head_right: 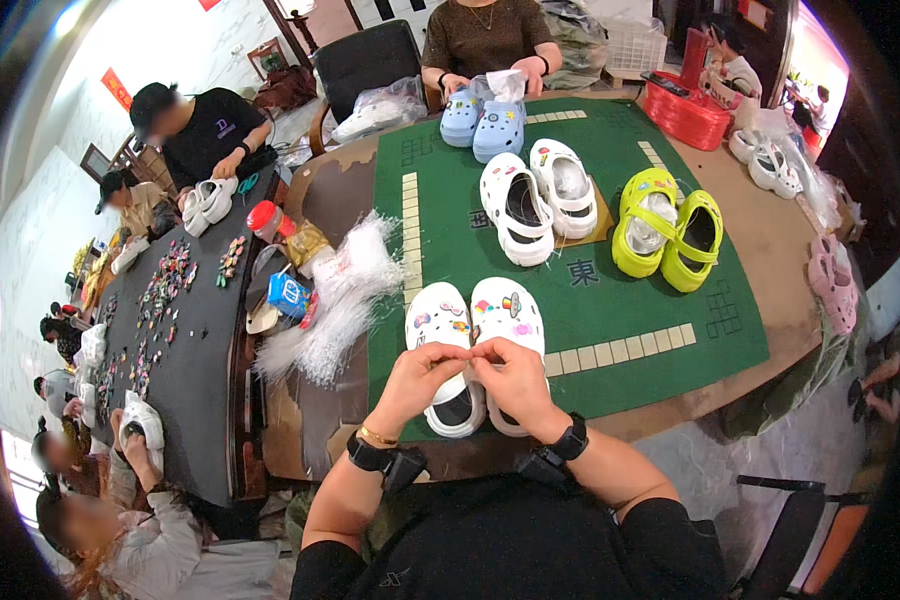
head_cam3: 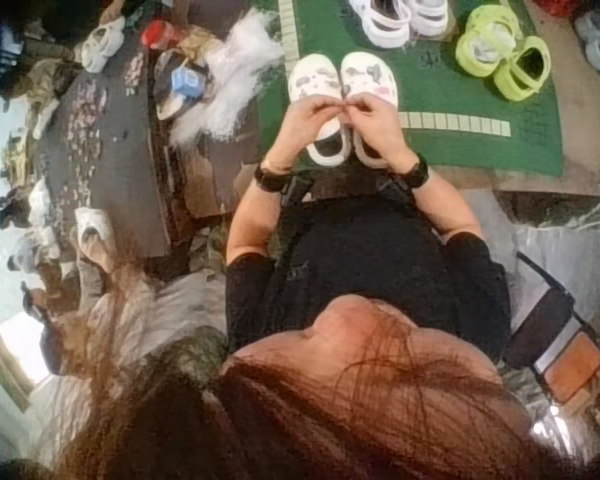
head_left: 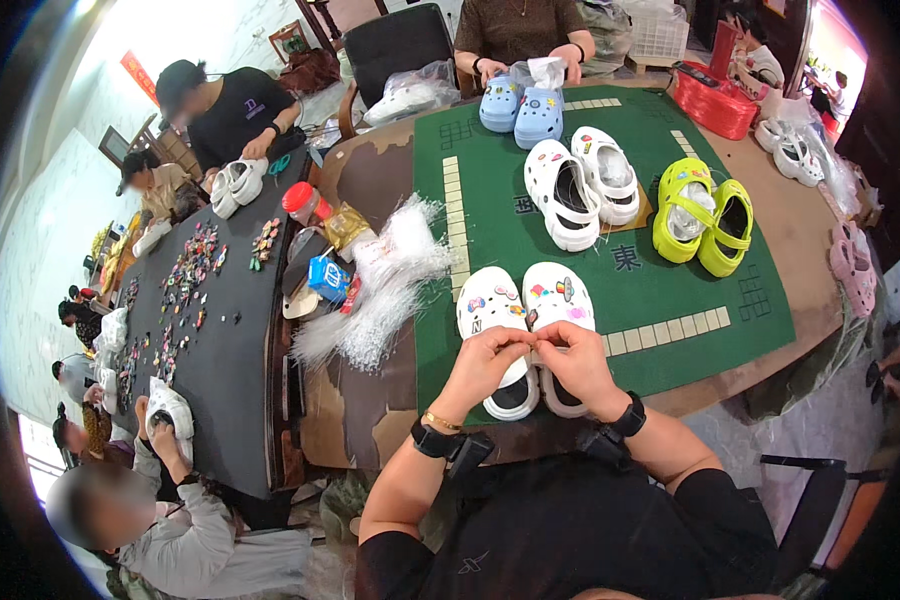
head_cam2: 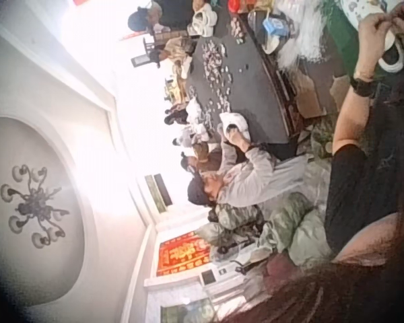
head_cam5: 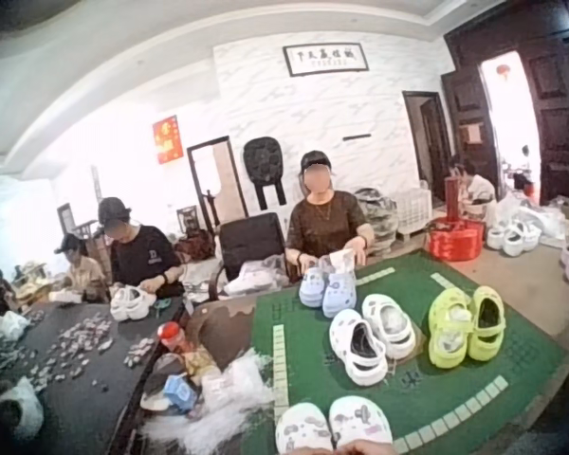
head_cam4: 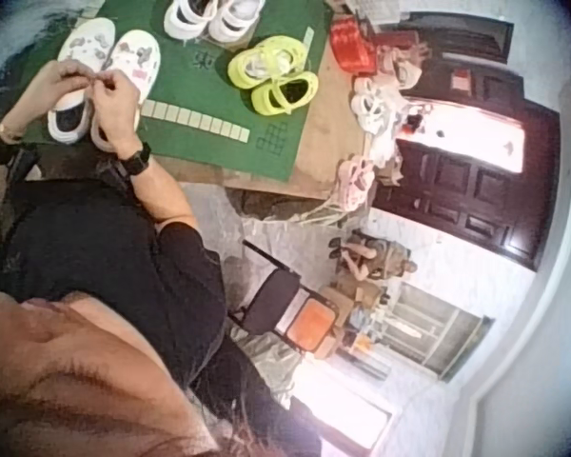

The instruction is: Attaching decorative charms to foam clogs in a manufacturing setting.

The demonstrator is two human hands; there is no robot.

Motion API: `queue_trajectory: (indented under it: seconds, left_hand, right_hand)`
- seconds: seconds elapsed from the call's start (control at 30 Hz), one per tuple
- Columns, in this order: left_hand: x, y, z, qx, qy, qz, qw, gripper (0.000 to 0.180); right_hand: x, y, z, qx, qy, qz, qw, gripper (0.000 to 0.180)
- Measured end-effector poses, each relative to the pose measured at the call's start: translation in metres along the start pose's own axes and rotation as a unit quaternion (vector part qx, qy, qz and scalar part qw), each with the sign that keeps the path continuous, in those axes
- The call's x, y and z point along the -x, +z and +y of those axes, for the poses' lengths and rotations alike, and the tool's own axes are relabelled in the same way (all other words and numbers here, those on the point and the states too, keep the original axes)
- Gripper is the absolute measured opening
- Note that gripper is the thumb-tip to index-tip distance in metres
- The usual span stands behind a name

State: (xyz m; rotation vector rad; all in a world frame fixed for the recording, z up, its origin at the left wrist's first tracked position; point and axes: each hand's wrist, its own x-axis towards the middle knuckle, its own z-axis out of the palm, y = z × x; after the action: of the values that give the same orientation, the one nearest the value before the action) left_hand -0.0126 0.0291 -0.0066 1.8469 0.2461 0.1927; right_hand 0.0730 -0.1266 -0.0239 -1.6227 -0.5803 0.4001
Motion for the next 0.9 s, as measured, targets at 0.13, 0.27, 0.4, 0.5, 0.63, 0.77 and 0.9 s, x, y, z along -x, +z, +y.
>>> queue_trajectory:
  seconds: [0.13, 0.27, 0.4, 0.5, 0.63, 0.77, 0.9]
  left_hand:
    - [0.001, -0.001, 0.002, 0.029, -0.023, -0.009, 0.999, 0.018]
    - [0.001, -0.003, -0.002, 0.083, -0.036, -0.006, 0.996, 0.02]
    - [0.002, -0.003, -0.004, 0.08, -0.048, 0.003, 0.996, 0.019]
    - [0.002, -0.003, -0.01, 0.104, -0.054, 0.004, 0.993, 0.018]
    - [0.003, -0.004, -0.007, 0.13, -0.073, 0.001, 0.989, 0.017]
    - [0.003, -0.004, -0.009, 0.152, -0.072, 0.001, 0.986, 0.016]
    - [0.003, -0.004, -0.009, 0.148, -0.069, 0.0, 0.987, 0.015]
  right_hand:
    - [0.002, 0.0, -0.004, 0.017, -0.019, 0.017, 1.0, 0.016]
    - [0.003, 0.002, -0.001, 0.02, -0.029, 0.024, 0.999, 0.016]
    - [0.005, 0.002, -0.003, 0.042, -0.045, 0.036, 0.997, 0.014]
    - [0.005, 0.003, 0.001, 0.054, -0.069, 0.036, 0.995, 0.012]
    - [0.004, 0.002, -0.004, 0.087, -0.092, 0.035, 0.991, 0.011]
    - [0.002, 0.003, -0.004, 0.101, -0.099, 0.035, 0.989, 0.01]
    - [0.002, 0.003, -0.006, 0.108, -0.111, 0.03, 0.987, 0.01]
